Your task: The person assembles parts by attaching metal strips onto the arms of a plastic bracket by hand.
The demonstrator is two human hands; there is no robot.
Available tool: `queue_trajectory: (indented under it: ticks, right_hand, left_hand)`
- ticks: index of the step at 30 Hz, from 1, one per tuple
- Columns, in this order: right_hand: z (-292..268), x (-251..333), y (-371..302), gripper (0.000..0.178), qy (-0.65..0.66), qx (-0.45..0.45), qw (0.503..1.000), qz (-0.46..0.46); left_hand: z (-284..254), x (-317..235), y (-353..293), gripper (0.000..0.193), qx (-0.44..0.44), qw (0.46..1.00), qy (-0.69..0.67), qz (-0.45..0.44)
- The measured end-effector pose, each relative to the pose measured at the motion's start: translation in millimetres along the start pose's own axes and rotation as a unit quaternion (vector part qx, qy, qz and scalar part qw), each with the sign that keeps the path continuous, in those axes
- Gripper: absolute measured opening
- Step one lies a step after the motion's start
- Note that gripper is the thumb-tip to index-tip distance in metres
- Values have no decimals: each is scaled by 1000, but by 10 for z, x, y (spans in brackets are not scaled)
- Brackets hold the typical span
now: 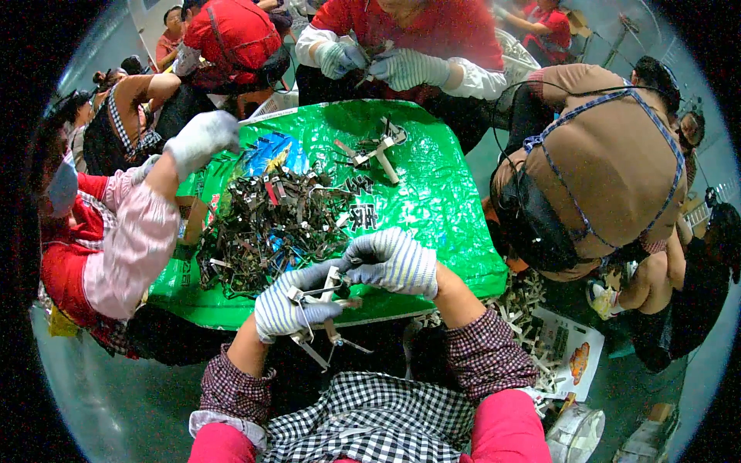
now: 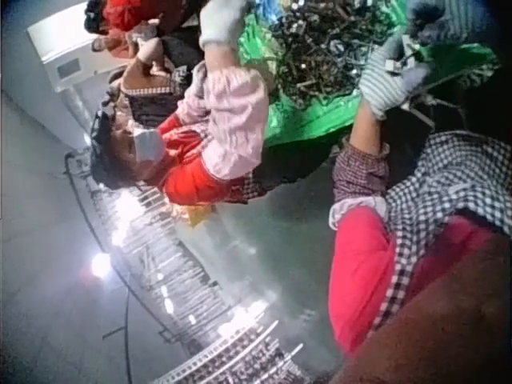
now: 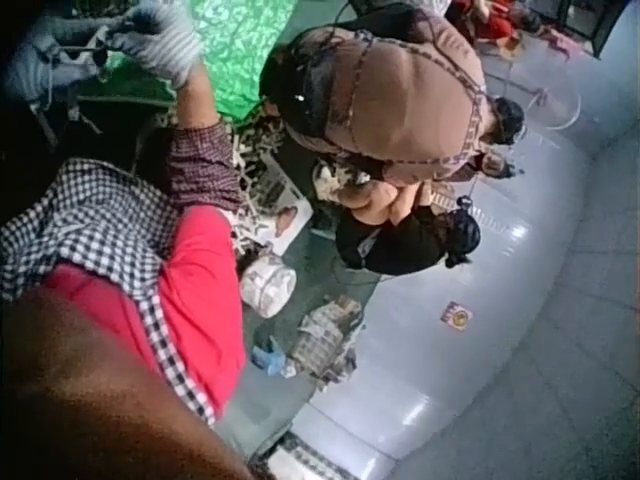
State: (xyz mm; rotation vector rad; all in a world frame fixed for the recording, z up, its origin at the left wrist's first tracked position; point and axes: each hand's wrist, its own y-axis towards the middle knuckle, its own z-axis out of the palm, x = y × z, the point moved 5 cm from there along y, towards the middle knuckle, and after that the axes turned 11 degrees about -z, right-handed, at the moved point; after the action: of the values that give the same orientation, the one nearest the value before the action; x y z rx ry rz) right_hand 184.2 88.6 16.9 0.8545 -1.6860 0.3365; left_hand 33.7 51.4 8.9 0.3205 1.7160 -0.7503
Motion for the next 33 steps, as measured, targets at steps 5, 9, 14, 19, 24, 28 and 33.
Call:
queue_trajectory:
  ticks: [5, 9, 14, 19, 24, 28, 33]
  right_hand:
    - [17, 129, -40, 21, -19, 37, 999, 14]
    - [43, 209, -88, 20, -42, 40, 998, -38]
    - [79, 174, -79, 20, -38, 35, 998, -38]
    - [37, 230, -46, 27, -69, -12, 997, -39]
    - [49, 198, -72, 28, -59, -13, 997, -43]
    - [19, 184, -38, 28, -26, -1, 999, -45]
    - [-52, 165, -1, 39, -60, -55, 994, -68]
  left_hand:
    - [-5, 105, -157, 83, 197, 980, -13, 11]
    - [-62, 52, -145, 64, 190, 980, 46, 44]
    - [-53, 128, -48, 38, 104, 982, -126, -96]
    - [-27, 96, 1, 34, 27, 989, -81, -122]
    - [32, 154, 21, 34, 17, 990, -117, -75]
    - [37, 136, 23, 35, -2, 989, -135, -57]
    - [10, 125, 57, 35, -26, 986, -163, -16]
